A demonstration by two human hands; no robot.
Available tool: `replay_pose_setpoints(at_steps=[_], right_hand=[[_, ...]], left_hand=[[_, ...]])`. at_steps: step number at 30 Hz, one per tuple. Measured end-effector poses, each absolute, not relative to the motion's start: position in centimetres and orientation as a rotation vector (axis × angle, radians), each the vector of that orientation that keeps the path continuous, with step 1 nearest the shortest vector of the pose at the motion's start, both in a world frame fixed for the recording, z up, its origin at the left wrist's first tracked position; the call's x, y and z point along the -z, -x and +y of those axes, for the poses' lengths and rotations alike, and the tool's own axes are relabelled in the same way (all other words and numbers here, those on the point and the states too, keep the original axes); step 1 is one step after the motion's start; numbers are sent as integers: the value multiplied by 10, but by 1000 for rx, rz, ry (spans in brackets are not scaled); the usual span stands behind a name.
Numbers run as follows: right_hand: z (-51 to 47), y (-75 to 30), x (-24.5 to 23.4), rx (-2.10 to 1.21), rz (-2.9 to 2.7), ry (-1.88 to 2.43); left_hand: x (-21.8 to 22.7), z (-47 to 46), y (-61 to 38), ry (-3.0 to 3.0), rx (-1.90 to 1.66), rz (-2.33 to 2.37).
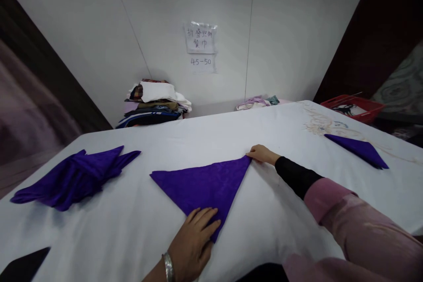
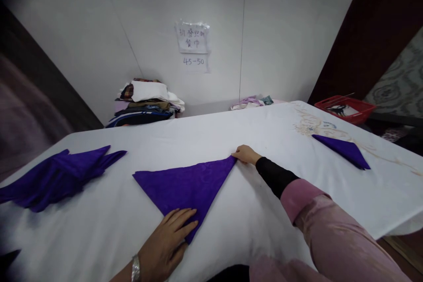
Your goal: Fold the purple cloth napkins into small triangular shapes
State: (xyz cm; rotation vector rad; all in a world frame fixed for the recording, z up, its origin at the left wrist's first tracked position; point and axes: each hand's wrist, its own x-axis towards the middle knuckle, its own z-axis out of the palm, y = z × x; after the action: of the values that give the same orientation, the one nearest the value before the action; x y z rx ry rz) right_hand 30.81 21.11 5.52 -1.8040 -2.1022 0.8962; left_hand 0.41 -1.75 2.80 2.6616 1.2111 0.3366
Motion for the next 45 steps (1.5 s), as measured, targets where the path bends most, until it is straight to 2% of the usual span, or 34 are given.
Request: replay_pose_setpoints(at_steps=[9,16,25,30,35,41,45], right_hand=[[227,-313,-55,-827,-2157,1772],[272,-324,-67,-493,-2122,1822],[269,-325,-39,-234,-2106,1862],[240,-299,-50,-183,-2247,1612],[174,-253,-33,-357,-2520,1066],[146,-240,-1,-317,-2704,1108],[151,-242,3,-275,-2723,1125]], left_hand=[[-35,-9,-12,-2593,-345,1192],[-46,35,-59,-2543,-368,1137],[-35,44,-66,-2531,-392,1155],[-30,40,-63,-2534,-425,1149],[-33,41,-64,-2560,-449,1138],[-28,54,-30,-2497,-514,1362],[-23,79,27,-2171,-874,1744]])
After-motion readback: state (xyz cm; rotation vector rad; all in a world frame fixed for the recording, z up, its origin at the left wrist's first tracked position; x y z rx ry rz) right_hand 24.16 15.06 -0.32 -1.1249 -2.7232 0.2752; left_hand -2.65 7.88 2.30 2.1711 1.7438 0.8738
